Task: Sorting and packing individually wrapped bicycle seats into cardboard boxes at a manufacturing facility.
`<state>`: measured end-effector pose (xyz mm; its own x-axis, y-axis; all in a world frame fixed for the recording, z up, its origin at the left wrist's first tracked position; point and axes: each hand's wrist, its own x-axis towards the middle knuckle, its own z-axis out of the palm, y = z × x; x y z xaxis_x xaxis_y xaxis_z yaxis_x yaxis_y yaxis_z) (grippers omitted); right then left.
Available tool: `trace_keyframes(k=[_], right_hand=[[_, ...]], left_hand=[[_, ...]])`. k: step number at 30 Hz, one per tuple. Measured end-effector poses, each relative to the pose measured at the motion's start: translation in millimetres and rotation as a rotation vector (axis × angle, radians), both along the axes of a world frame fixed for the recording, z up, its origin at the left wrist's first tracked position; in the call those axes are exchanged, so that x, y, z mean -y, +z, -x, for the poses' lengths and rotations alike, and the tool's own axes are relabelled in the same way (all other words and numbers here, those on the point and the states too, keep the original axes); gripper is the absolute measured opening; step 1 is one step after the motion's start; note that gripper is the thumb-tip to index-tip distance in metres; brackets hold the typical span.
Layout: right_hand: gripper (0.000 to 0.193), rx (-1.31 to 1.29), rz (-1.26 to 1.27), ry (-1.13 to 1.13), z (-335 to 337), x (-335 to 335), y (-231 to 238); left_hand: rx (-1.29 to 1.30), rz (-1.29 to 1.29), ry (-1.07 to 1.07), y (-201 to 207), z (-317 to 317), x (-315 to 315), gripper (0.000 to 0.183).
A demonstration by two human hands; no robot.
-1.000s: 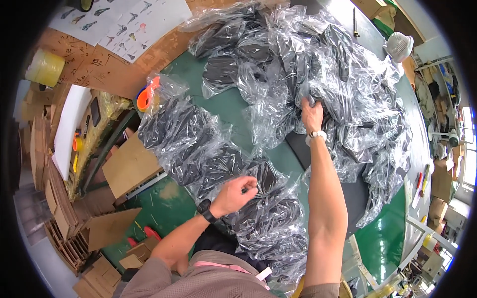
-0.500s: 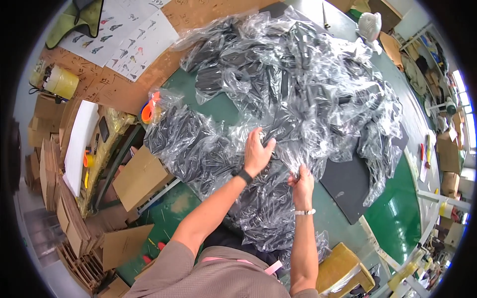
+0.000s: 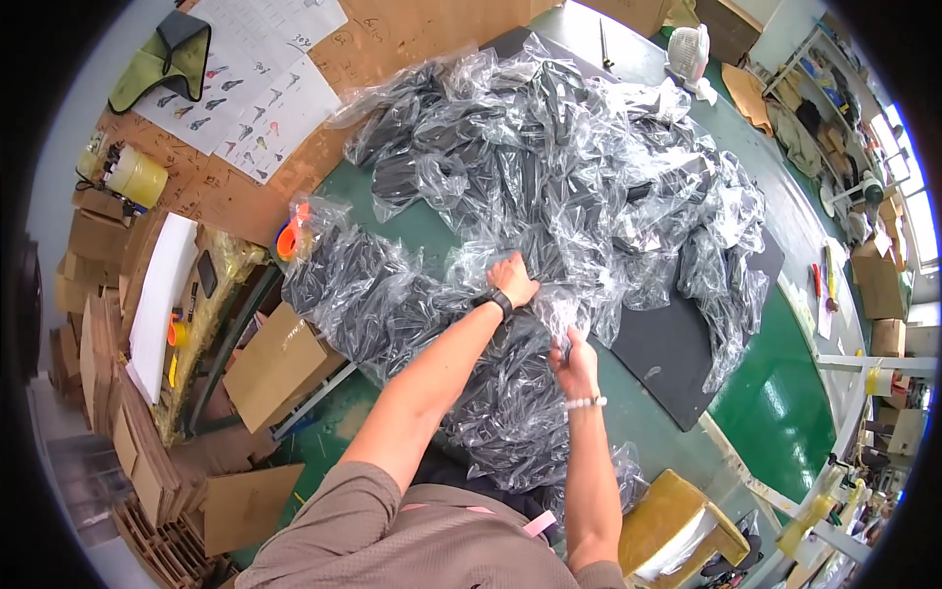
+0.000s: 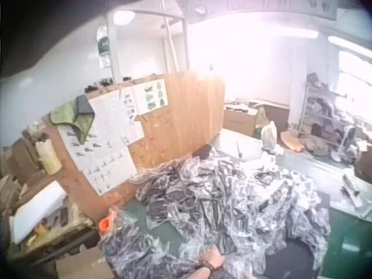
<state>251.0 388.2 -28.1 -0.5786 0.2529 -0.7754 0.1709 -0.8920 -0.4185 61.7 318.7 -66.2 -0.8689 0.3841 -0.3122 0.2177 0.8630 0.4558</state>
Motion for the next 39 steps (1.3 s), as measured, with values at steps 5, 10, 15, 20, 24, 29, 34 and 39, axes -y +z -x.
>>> trace_keyframes(k=[5,10,15,20,24,29,34,39], right_hand=[[0.024,0.039,-0.239,-0.212,-62,50,38],[0.023,0.127,-0.559,-0.336,-116,74,56],[0.023,0.098,-0.612,-0.403,-149,72,92],[0.026,-0.109,-0.572,-0.478,-159,90,134],[0.032,-0.368,-0.452,-0.293,-159,104,164],[0.028,-0.491,-0.299,-0.107,-148,127,160],[0.037,-0.353,-0.273,0.218,-168,134,155],[0.049,0.069,-0.917,0.874,-199,108,152]], left_hand=[[0.256,0.047,-0.176,20,4,-4,0.056],[0.104,-0.032,-0.324,41,-4,0,0.057],[-0.318,-0.458,-0.42,103,-15,6,0.038],[0.257,-0.926,-0.259,166,-70,18,0.038],[0.31,-0.995,-0.207,162,-145,75,0.05],[0.412,-0.879,-0.092,136,-217,143,0.042],[0.677,-0.9,0.028,94,-241,190,0.031],[0.648,-0.842,-0.309,117,-255,219,0.046]])
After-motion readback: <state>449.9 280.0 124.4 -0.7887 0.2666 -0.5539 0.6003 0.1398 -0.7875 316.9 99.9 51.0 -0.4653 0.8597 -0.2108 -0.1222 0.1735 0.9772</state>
